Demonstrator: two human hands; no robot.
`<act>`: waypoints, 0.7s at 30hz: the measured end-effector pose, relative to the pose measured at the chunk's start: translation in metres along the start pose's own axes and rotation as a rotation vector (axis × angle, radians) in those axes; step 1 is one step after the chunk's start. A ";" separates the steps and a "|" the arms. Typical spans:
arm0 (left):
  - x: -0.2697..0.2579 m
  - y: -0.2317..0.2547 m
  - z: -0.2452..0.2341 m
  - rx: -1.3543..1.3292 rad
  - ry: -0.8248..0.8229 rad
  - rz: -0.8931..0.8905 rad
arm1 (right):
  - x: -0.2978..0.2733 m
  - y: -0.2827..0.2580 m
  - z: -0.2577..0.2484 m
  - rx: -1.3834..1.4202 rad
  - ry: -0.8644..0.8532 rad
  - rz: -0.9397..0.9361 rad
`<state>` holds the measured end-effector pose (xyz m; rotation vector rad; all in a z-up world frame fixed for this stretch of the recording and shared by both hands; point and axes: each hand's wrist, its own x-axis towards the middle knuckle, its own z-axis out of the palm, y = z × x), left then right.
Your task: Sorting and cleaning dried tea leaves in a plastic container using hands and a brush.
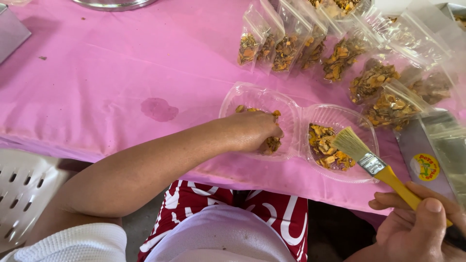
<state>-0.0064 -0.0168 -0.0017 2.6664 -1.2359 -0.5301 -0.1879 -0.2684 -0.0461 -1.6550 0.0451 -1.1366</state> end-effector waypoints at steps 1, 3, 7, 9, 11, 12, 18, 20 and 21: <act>-0.001 -0.001 0.001 -0.007 0.009 0.025 | -0.001 -0.004 0.001 -0.005 -0.001 0.005; 0.003 -0.006 0.005 -0.005 0.018 0.044 | 0.001 0.000 0.000 0.005 0.004 0.009; 0.001 -0.004 0.005 -0.063 0.012 0.032 | 0.001 0.005 -0.001 0.005 -0.004 0.011; 0.004 -0.005 0.010 -0.070 0.043 0.076 | 0.002 0.000 0.000 -0.006 -0.032 0.008; 0.005 -0.005 0.010 -0.075 0.074 0.121 | 0.002 -0.001 0.000 -0.016 -0.056 0.005; 0.004 -0.004 0.007 -0.201 0.077 -0.006 | 0.002 0.000 -0.001 -0.011 -0.050 0.015; -0.020 -0.001 -0.011 0.082 0.030 -0.010 | -0.001 0.006 0.000 -0.014 -0.032 0.005; -0.018 -0.003 -0.007 0.122 -0.012 -0.014 | -0.003 0.003 0.003 0.004 -0.007 0.054; -0.016 -0.003 -0.003 -0.005 -0.030 -0.072 | -0.005 -0.001 0.006 -0.009 0.002 0.026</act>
